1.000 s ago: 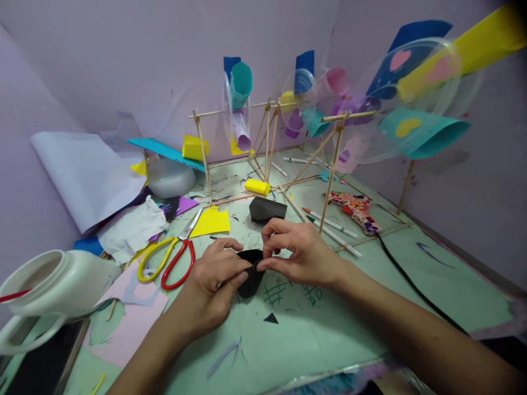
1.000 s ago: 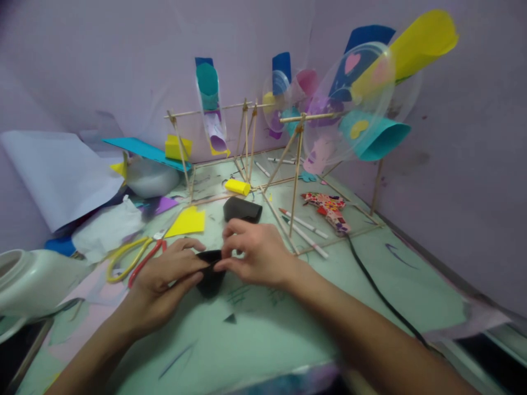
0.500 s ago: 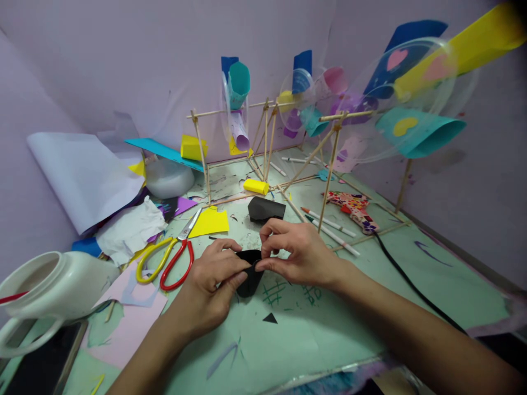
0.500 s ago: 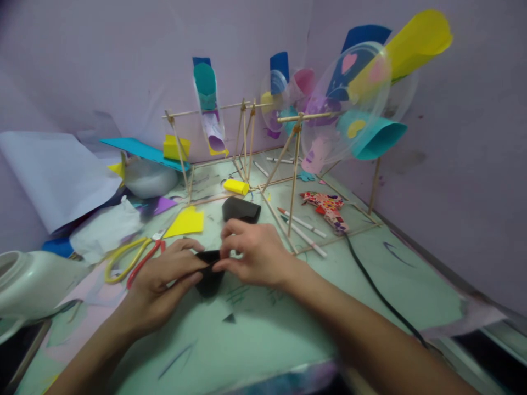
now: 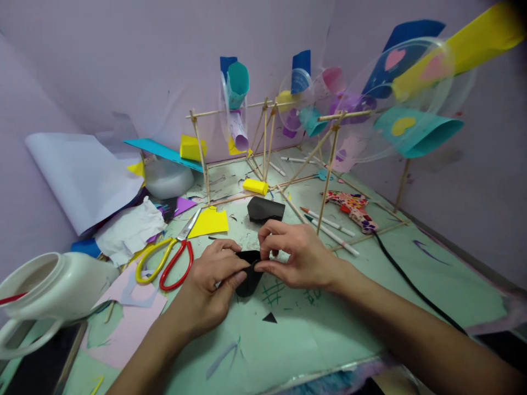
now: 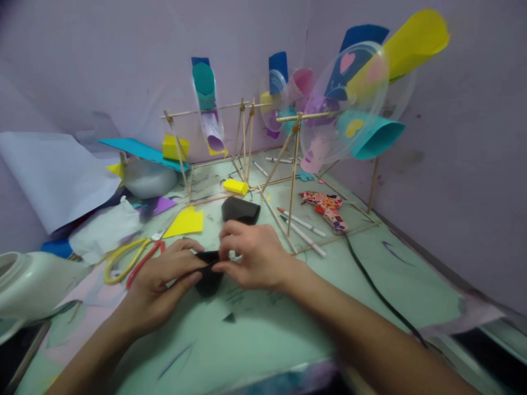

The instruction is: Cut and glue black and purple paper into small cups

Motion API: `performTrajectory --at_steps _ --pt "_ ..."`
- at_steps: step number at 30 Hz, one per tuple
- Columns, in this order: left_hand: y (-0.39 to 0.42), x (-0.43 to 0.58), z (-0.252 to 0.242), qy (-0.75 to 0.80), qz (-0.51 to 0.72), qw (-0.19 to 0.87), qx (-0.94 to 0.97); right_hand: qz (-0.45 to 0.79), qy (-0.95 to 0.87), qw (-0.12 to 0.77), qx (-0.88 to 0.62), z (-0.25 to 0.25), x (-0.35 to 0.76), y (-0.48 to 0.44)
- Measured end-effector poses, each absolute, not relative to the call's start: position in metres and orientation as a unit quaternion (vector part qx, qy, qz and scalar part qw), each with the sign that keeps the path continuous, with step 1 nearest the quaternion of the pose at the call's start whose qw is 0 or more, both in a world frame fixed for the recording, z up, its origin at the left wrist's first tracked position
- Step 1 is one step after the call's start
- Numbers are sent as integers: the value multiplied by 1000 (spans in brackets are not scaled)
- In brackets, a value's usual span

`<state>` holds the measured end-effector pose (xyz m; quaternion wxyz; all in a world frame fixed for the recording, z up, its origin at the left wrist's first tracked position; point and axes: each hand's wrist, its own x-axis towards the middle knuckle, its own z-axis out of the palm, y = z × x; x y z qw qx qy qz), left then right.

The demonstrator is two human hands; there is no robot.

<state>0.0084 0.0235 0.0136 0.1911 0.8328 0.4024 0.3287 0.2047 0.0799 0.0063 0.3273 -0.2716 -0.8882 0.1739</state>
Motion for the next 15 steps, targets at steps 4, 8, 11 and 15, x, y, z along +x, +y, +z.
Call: performTrajectory --at_steps 4,8,11,15 --pt "23 8 12 405 325 191 833 187 -892 306 -276 8 203 78" --pt "23 8 12 405 325 196 832 208 -882 296 -303 8 203 78" --pt "24 8 13 397 329 203 832 244 -866 289 -327 7 203 77" --pt "24 8 13 389 332 209 833 327 -833 264 -360 7 201 74"
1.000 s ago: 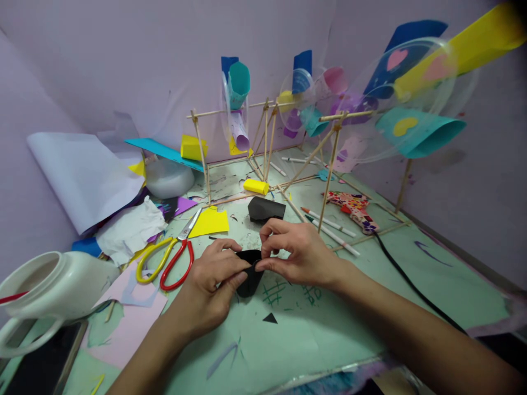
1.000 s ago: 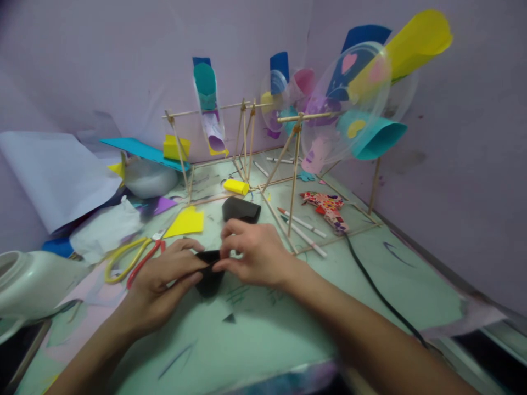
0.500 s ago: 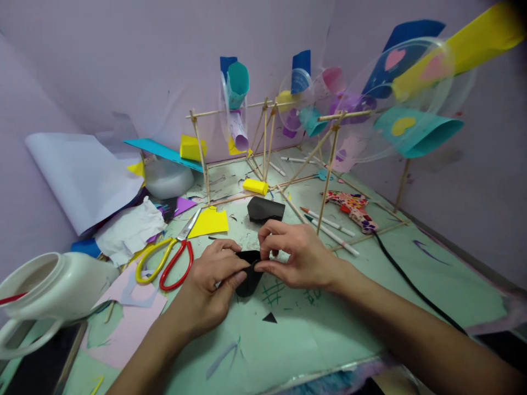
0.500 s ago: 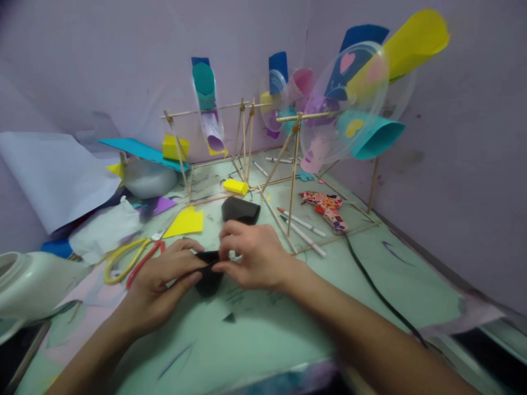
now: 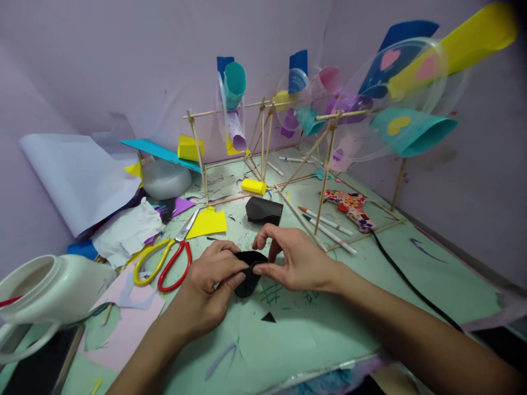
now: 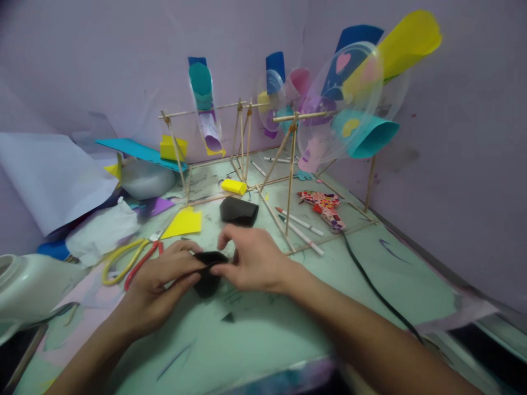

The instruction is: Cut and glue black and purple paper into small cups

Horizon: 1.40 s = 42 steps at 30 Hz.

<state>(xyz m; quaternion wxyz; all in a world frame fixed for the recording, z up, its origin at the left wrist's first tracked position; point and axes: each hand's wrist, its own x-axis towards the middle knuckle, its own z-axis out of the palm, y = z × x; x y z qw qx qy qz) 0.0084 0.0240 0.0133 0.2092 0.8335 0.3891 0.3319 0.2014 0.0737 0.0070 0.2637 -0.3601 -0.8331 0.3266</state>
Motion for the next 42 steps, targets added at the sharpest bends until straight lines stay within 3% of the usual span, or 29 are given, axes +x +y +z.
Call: performTrajectory --at_steps 7,42 --pt "24 8 14 382 326 212 838 381 -811 263 -359 4 199 72" --pt "25 8 12 397 330 226 826 389 -807 278 -347 -1 200 73"
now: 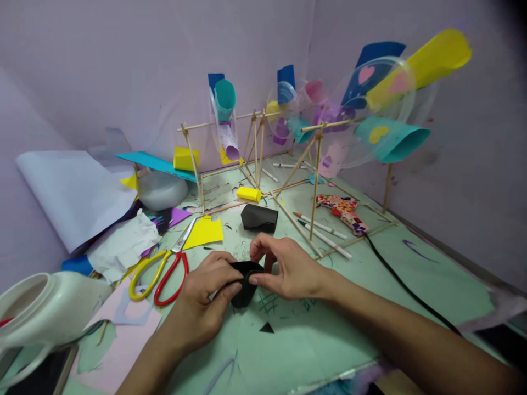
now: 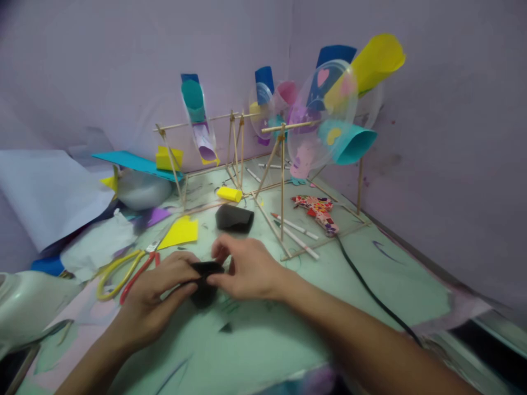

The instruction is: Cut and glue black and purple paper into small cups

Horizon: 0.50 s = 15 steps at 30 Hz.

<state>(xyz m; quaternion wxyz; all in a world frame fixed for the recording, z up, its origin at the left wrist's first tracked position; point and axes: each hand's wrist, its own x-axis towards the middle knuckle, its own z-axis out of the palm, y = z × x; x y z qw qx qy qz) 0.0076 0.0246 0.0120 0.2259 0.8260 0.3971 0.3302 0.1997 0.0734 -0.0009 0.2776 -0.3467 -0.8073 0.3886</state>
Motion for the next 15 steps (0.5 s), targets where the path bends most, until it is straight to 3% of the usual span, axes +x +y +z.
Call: performTrajectory --at_steps 15 --pt "24 10 15 400 346 213 821 478 -762 315 -303 -8 195 74"
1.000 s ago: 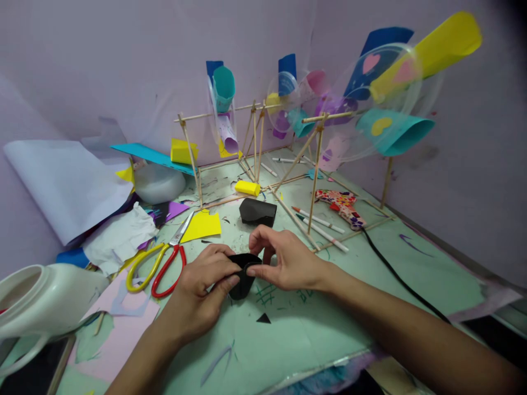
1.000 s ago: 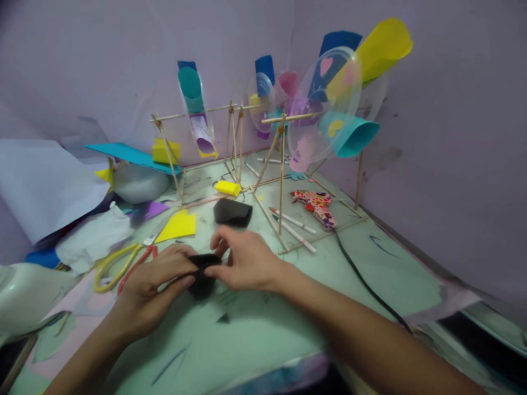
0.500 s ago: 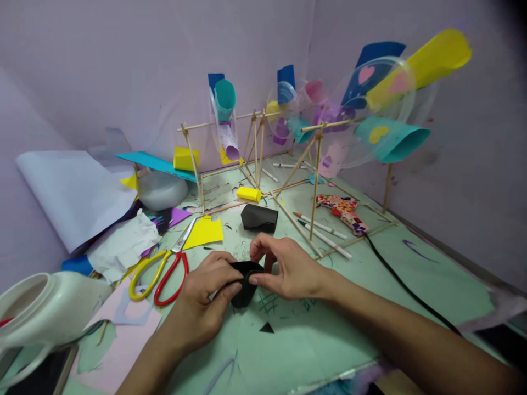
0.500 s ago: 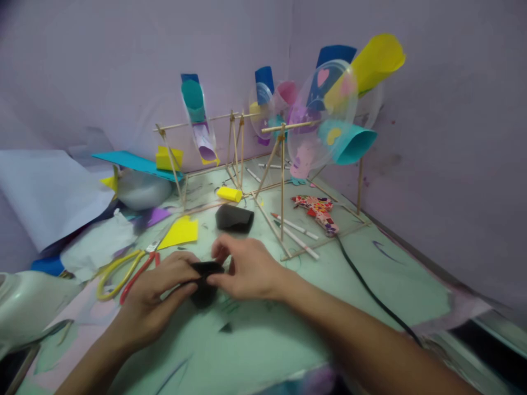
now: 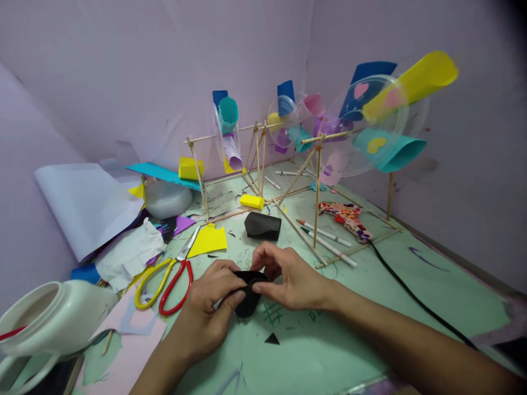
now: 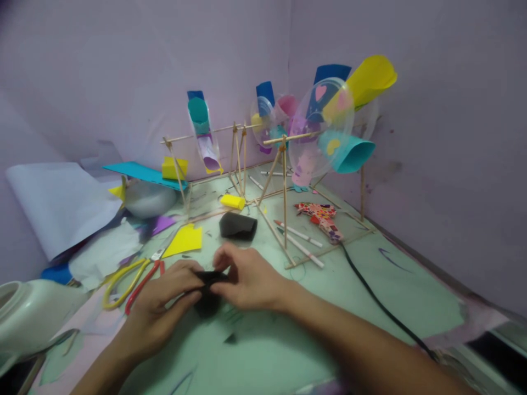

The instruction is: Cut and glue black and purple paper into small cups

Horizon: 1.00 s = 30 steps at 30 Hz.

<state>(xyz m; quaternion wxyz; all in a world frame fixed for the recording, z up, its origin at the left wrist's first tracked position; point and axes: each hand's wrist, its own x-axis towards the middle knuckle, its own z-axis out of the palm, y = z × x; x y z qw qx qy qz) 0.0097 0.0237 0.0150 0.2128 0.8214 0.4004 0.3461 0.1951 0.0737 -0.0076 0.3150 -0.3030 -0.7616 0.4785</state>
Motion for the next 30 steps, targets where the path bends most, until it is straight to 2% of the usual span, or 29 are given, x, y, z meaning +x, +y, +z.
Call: performTrajectory --at_steps 9,20,23,26,30 --pt "25 11 17 390 359 200 824 456 -770 324 -306 -5 194 73" --pt "25 12 18 355 345 133 859 441 -778 339 -294 -9 195 72" --pt "22 7 16 311 337 59 887 371 -802 399 -247 -13 197 70" --pt "16 4 18 279 311 -75 905 257 -819 481 -178 -16 200 68" --pt "9 6 26 266 292 -193 898 201 -815 526 -138 -20 201 65"
